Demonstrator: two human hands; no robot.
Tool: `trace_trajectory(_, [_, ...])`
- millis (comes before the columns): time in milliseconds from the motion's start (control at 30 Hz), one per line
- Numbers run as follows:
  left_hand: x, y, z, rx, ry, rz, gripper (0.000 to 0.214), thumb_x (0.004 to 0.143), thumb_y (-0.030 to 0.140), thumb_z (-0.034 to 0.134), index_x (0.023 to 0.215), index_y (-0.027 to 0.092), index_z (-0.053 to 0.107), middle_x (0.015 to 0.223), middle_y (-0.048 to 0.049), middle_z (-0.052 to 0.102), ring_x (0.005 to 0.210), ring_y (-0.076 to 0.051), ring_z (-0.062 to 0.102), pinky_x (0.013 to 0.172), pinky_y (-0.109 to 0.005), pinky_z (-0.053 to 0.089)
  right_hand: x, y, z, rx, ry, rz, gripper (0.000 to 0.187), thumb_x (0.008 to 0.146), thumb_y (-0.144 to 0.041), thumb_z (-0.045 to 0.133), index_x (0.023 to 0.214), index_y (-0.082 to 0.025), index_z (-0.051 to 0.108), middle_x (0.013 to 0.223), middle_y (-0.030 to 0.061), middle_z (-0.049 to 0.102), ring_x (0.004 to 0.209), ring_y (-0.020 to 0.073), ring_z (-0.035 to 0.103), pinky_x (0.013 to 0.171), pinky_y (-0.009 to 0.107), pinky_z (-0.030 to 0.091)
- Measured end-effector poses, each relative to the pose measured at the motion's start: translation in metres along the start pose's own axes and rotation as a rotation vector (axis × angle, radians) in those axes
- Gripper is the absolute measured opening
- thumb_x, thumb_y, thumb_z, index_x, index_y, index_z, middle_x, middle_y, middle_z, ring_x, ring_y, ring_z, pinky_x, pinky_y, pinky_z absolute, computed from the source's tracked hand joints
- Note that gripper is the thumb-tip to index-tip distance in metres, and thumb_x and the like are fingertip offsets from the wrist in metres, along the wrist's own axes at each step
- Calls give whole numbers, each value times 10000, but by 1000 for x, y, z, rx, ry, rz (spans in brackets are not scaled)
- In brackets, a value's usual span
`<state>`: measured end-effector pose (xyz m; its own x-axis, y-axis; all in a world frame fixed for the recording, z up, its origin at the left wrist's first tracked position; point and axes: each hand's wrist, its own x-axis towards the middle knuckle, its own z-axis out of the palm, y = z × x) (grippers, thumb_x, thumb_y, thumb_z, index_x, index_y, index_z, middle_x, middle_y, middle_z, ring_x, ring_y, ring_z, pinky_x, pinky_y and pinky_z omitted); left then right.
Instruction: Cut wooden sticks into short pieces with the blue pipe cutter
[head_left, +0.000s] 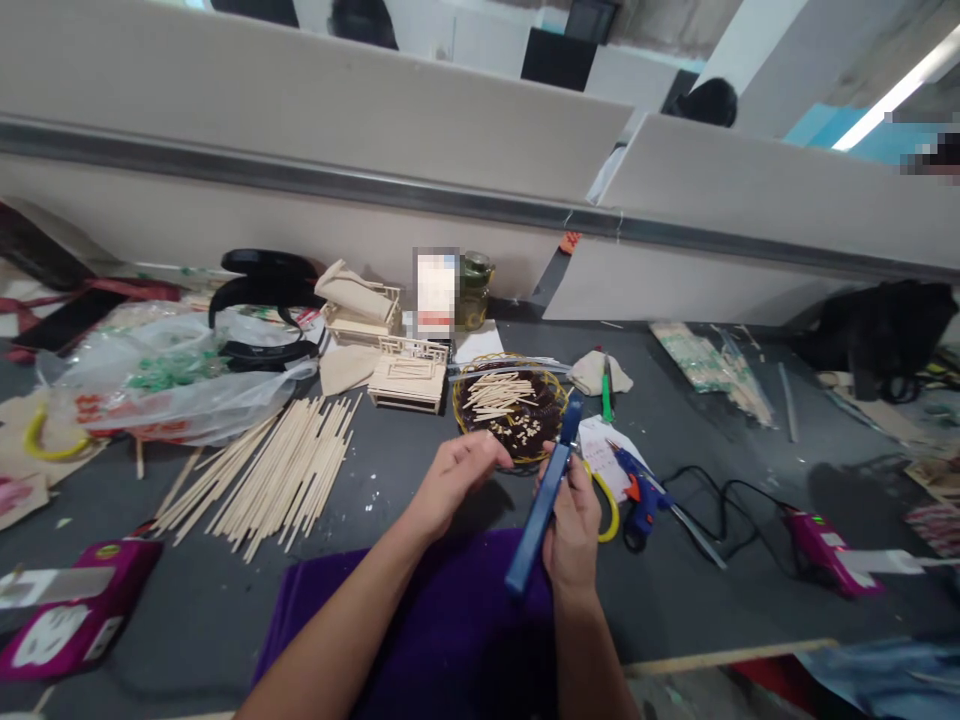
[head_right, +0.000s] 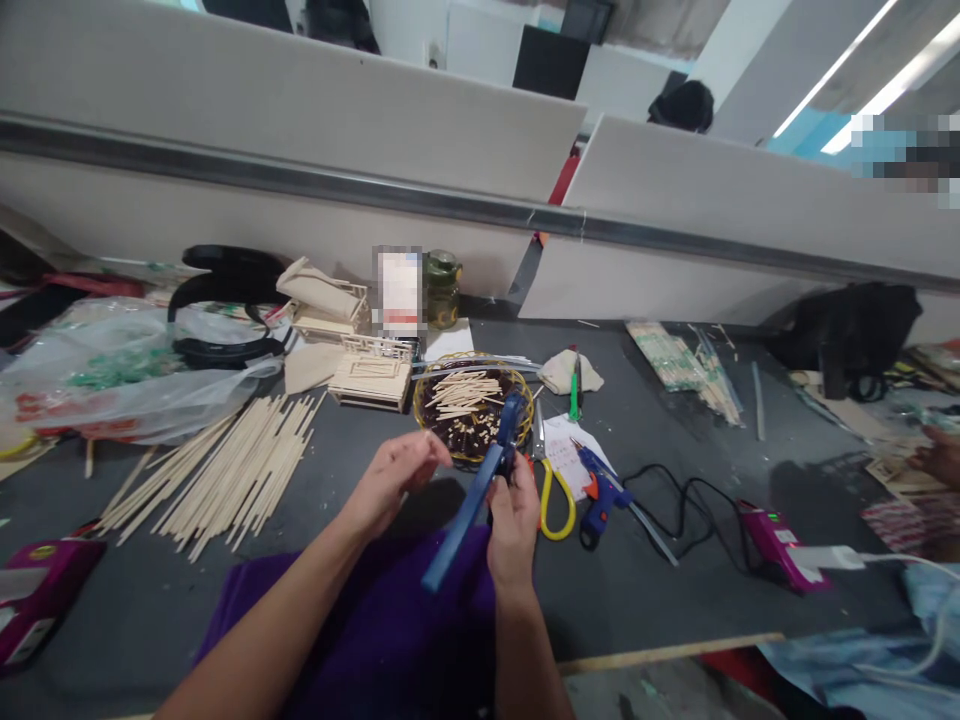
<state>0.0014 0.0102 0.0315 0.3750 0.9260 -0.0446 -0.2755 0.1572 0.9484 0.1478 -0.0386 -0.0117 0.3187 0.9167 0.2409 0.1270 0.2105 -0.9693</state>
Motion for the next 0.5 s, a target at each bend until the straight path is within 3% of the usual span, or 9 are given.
trace_trajectory(67, [-7,4,6,118,-147,-23,487,757,606,641,666,131,580,549,48,360,526,-74,278,490,-229,183,0,3,0,8,81,23,398,934,-424,507,1241,-178,561,1042,88,665,897,203,634,783,327,525])
trace_trajectory(133, [-11,5,10,178,-216,-44,489,752,575,660,592,149,480,562,55,312,540,-71,253,500,-231,173,1,4,0,-6,104,36,413,892,-427,573,1207,-161,597,1064,101,685,953,225,643,826,351,528])
trace_trajectory(200, [-13,4,14,191,-222,-40,488,767,552,648,580,160,427,570,61,271,545,-69,225,504,-232,163,2,4,1,-49,91,24,441,880,-438,584,1217,-154,602,1098,113,691,993,239,647,847,365,532])
trace_trajectory(333, [-16,2,22,191,-186,5,410,793,514,619,650,151,491,581,58,295,552,-75,236,504,-224,190,1,1,2,-88,42,52,518,908,-483,531,1325,-176,524,1177,128,662,1069,253,638,897,399,528])
trace_trajectory(500, [-22,5,28,308,-164,112,293,832,402,603,701,145,553,590,54,326,555,-84,273,514,-223,227,-7,-1,1,111,-113,-14,752,869,-739,386,1414,-220,398,1321,145,550,1213,290,560,1007,475,467])
